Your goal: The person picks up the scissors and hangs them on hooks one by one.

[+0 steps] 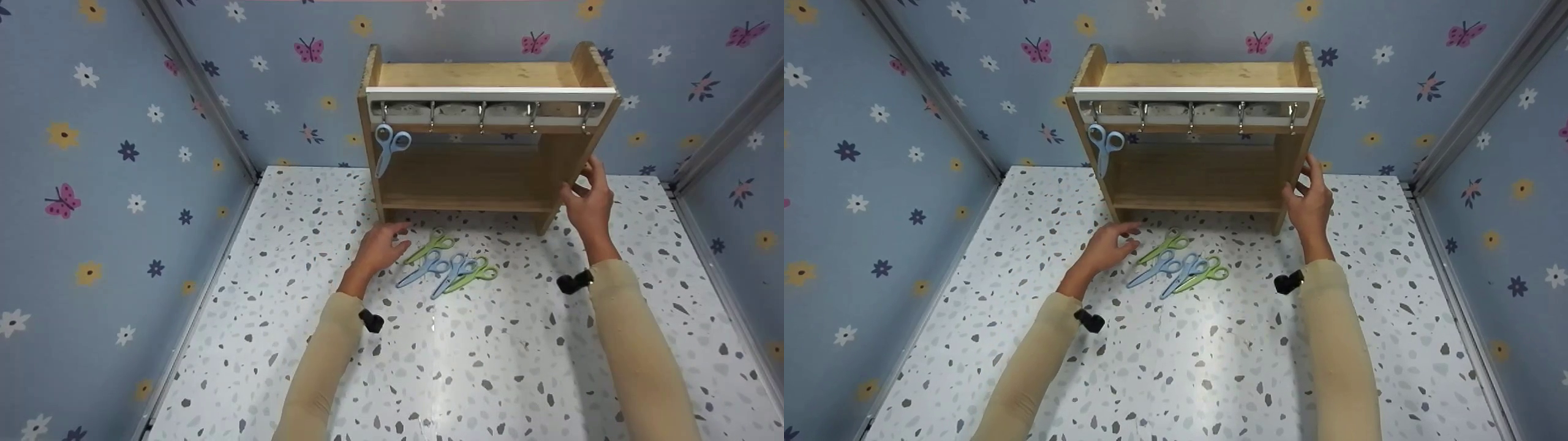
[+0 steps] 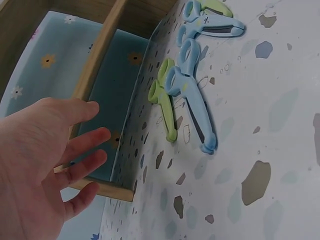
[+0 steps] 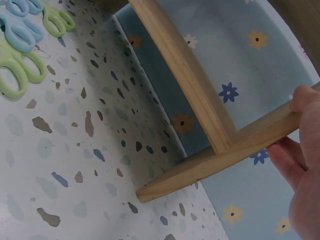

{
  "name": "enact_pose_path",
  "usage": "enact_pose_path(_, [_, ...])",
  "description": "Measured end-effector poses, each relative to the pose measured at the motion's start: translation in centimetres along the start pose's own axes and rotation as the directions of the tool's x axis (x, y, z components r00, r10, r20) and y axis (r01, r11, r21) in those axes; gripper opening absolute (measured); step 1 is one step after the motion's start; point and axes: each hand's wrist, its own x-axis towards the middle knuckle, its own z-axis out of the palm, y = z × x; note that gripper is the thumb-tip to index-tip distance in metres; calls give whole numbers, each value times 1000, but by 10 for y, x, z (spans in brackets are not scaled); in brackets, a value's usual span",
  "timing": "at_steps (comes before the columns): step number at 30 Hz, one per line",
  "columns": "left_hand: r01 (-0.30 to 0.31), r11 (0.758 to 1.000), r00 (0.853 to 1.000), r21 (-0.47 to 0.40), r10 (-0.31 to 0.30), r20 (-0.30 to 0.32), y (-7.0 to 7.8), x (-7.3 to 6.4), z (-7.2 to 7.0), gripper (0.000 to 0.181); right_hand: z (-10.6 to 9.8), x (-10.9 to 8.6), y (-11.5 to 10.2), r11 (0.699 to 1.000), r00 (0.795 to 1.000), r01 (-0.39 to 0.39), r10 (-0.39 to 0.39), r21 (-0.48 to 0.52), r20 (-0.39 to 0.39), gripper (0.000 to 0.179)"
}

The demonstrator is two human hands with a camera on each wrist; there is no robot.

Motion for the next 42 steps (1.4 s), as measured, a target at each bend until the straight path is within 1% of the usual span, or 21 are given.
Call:
enact_pose_path(1, [-23,1000,1000,4,23,-4,-13,6,7,48,0,0,0,1000,1000,0,0,-1,-2,75])
enact_pose_path(4, [-30,999,1000,14,30,2,-14,8,9,46,0,1,1,1000,1000,0,0,-1,-4,75])
enact_pose_path(7, [-32,999,999,43,31,10,-12,10,11,42,1,1,1,1000,1000,-5,5,0,-5,75])
enact_pose_path(8, [-10,998,1000,55,9,19,2,5,6,41,1,2,1,1000,1000,-7,7,0,-5,75])
enact_pose_path(11, [1,997,999,74,-4,38,4,8,8,39,1,2,1,1000,1000,-16,16,-4,-6,75])
enact_pose_path(14, [-4,997,999,77,-1,53,1,12,11,39,1,3,1,1000,1000,-27,27,-7,-3,76])
enact_pose_path(16, [-35,996,998,79,31,47,-23,26,25,40,1,3,0,999,999,-32,32,-6,-1,76])
enact_pose_path(19, [-83,993,996,89,80,35,-54,42,46,43,1,3,0,999,999,-32,32,0,0,76])
enact_pose_path(21, [-104,990,994,93,102,25,-75,54,62,44,1,3,0,1000,1000,-28,28,-1,-1,76])
enact_pose_path(25, [-98,990,995,102,94,36,-77,56,68,45,1,2,0,1000,1000,-24,24,-12,-5,75])
enact_pose_path(26, [-79,992,996,103,74,54,-74,56,68,46,2,2,0,1000,1000,-23,22,-17,-7,75])
enact_pose_path(29, [-46,995,996,88,39,78,-69,56,69,47,2,2,0,1000,1000,-19,19,-18,-7,75])
enact_pose_path(32, [-39,996,997,75,33,73,-63,53,68,46,2,2,1,1000,1000,-18,18,-19,-7,75])
enact_pose_path(33, [-52,996,997,75,48,59,-64,52,69,45,2,2,1,1000,1000,-22,22,-21,-7,75])
enact_pose_path(35, [-39,996,997,79,33,74,-48,44,60,44,3,2,1,999,999,-33,33,-24,-8,76])
enact_pose_path(36, [-44,995,997,87,39,68,-43,41,59,43,3,3,1,999,999,-39,39,-26,-8,76])
enact_pose_path(39, [-11,994,995,112,0,95,-15,27,45,42,3,2,1,998,998,-58,58,-27,-8,77])
enact_pose_path(40, [1,993,995,114,-12,96,-12,27,45,41,3,2,0,998,998,-62,61,-27,-8,77])
enact_pose_path(41, [-1,991,996,136,-11,85,-10,25,45,41,3,2,0,998,998,-61,61,-26,-8,77])
enact_pose_path(42, [-4,990,997,141,-7,80,-11,25,47,41,3,2,0,998,998,-59,59,-25,-8,77])
